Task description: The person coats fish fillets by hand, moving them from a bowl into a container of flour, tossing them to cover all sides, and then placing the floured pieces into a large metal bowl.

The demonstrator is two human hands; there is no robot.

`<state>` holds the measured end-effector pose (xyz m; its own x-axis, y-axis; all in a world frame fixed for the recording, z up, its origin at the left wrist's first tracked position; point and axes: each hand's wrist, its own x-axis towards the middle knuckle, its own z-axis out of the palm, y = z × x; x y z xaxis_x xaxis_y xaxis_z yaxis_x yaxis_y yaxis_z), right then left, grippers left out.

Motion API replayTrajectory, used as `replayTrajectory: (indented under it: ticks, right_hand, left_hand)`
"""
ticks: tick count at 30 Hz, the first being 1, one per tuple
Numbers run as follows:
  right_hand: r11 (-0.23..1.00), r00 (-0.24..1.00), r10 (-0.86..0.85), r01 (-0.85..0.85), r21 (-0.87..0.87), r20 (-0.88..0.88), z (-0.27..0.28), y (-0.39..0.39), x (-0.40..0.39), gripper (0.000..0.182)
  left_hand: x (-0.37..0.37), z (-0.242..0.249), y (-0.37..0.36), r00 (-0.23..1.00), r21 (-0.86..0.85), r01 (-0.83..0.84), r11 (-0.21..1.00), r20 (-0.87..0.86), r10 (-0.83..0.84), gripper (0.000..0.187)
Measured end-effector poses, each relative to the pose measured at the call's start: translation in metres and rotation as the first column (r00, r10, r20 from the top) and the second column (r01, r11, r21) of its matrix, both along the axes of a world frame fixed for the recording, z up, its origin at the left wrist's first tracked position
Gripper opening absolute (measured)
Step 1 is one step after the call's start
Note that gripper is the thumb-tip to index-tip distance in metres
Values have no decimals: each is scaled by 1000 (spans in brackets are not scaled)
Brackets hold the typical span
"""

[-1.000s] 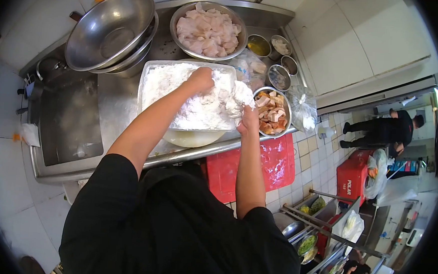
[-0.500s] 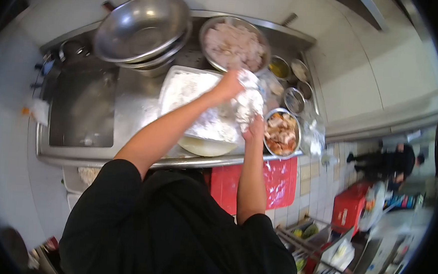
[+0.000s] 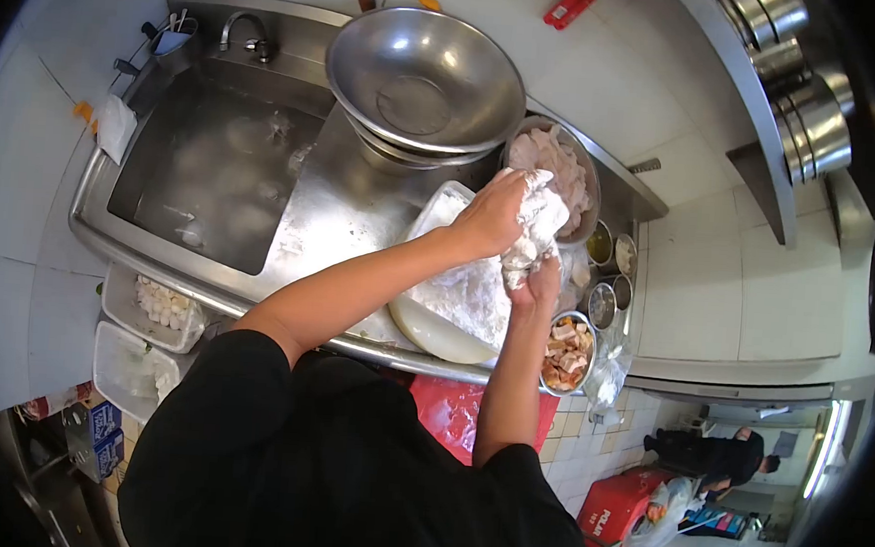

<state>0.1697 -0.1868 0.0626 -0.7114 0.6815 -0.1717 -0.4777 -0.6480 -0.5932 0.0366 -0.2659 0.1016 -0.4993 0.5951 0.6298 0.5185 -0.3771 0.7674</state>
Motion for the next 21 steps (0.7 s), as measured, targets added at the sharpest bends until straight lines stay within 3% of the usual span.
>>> replayTrajectory:
  ticks: [3, 5, 7, 9, 11, 13, 15, 18, 21]
  right_hand:
    - [970, 986, 166, -159, 182, -23, 41, 14, -49, 33]
    - [958, 938, -90, -10, 288, 334, 70, 13, -94, 36]
    - [744, 893, -171, -159, 649, 416, 85, 22, -138, 38]
    - [584, 802, -289, -285, 760, 522, 85, 30, -189, 40]
    - [155, 728, -541, -407, 900, 422, 39, 77, -243, 46]
    - [-274, 641, -683, -669, 691, 350, 44, 72, -286, 56]
    - [-147, 569, -732, -670, 728, 375, 41, 40, -311, 59]
    - [-480, 494, -705, -861, 171, 509, 3, 36, -325, 62]
    - [-541, 591, -515, -786, 300, 621, -21, 59, -327, 64]
  left_hand:
    - [-39, -3, -28, 994, 52, -94, 994, 51, 92, 40]
    - [-61, -19, -49, 954, 44, 2, 999, 300, -15, 34]
    - [-81, -25, -85, 936, -199, 12, 980, 347, 59, 23]
    - [-101, -43, -109, 917, -282, 97, 955, 397, 24, 21]
    - [-120, -55, -126, 879, -401, 146, 904, 472, 68, 23]
    - [-134, -63, -132, 834, -433, 154, 888, 540, 119, 24]
    - [-140, -72, -129, 774, -390, 124, 912, 613, 157, 26]
    - [-148, -68, -125, 760, -388, 123, 913, 628, 164, 26]
    - [-151, -84, -115, 745, -336, 128, 933, 653, 133, 24]
